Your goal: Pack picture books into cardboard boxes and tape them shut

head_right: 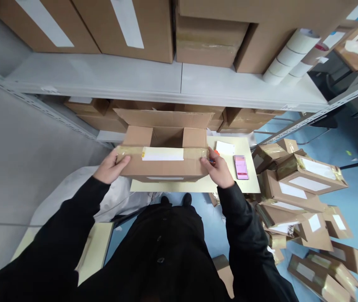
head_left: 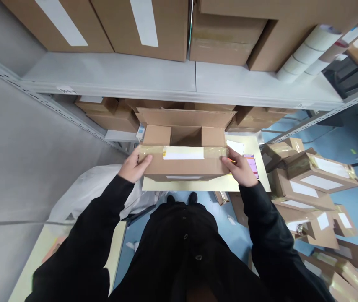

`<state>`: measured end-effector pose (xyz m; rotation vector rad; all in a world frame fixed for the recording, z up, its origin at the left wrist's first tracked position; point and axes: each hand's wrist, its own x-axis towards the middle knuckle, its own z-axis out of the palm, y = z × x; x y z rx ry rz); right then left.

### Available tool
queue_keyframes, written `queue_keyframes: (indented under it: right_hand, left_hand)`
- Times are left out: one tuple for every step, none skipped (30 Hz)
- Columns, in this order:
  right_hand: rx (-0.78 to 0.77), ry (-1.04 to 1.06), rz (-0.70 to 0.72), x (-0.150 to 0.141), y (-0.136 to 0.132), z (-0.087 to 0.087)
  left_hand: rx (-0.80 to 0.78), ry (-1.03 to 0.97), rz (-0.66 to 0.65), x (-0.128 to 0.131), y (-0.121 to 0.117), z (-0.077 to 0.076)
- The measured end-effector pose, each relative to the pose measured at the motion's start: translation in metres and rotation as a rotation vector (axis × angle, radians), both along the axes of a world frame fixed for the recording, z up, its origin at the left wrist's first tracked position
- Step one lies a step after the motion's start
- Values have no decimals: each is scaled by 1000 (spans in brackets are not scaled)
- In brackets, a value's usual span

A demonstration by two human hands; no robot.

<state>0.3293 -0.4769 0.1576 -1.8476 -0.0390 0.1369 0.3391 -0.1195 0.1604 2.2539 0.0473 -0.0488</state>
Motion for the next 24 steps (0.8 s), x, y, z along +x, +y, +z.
queue_keyframes:
  right_hand:
    - [-8,3,4,-5,0,13]
    - [-20,5,3,-8,-1,24]
    - [-32,1,3,-8,-1,33]
    - [-45,-7,3,-7,-1,39]
    - [-60,-20,-1,-3,0,40]
    - [-73,-36,-13,3,0,38]
    - [-82,-51,-28,9,1,32]
    - [-88,-63,-46,14,1,23]
    - [-97,-66,-64,19,0,10]
    - [-116,-56,-86,21,0,-3]
    - [-147,-31,-109,20,-1,-17]
    - [-183,-1,-125,18,-2,-30]
    - [-215,29,-130,13,-4,-41]
    - [-231,49,-122,7,-5,-50]
    - [-232,61,-104,2,-5,-57]
    - [-221,64,-82,-2,-6,-62]
    - [-209,63,-64,-3,-5,-64]
    - [-210,61,-64,-1,-5,-65]
    - [-224,60,-84,3,-4,-65]
    - [-248,58,-112,8,-4,-64]
    - [-273,55,-139,14,-3,-63]
    - [-296,54,-159,19,-3,-62]
    - [-312,54,-158,21,-2,-60]
    - [-321,52,-136,22,-2,-59]
  left_hand:
    - [38,-9,4,-6,2,14]
    - [72,-19,7,-9,4,26]
    - [101,-24,16,-10,5,36]
    - [123,-31,24,-8,5,42]
    - [138,-42,35,-4,4,44]
    - [144,-56,44,2,3,41]
    - [140,-72,51,8,0,34]
    - [126,-85,54,15,-3,22]
    - [106,-89,53,20,-6,7]
    - [82,-74,53,22,-9,-8]
    - [62,-36,48,21,-12,-24]
    - [52,18,34,17,-14,-38]
    - [62,60,37,11,-15,-48]
    - [87,99,39,4,-16,-56]
    - [111,118,39,-2,-16,-61]
    - [135,128,41,-7,-17,-62]
    - [155,131,42,-8,-17,-61]
    - [168,128,48,-7,-18,-59]
    - [178,127,56,-3,-19,-57]
    - [187,126,64,3,-20,-54]
    - [194,125,73,10,-20,-52]
    - [198,125,78,15,-20,-51]
    - [197,129,74,19,-20,-51]
    - [191,136,61,20,-19,-52]
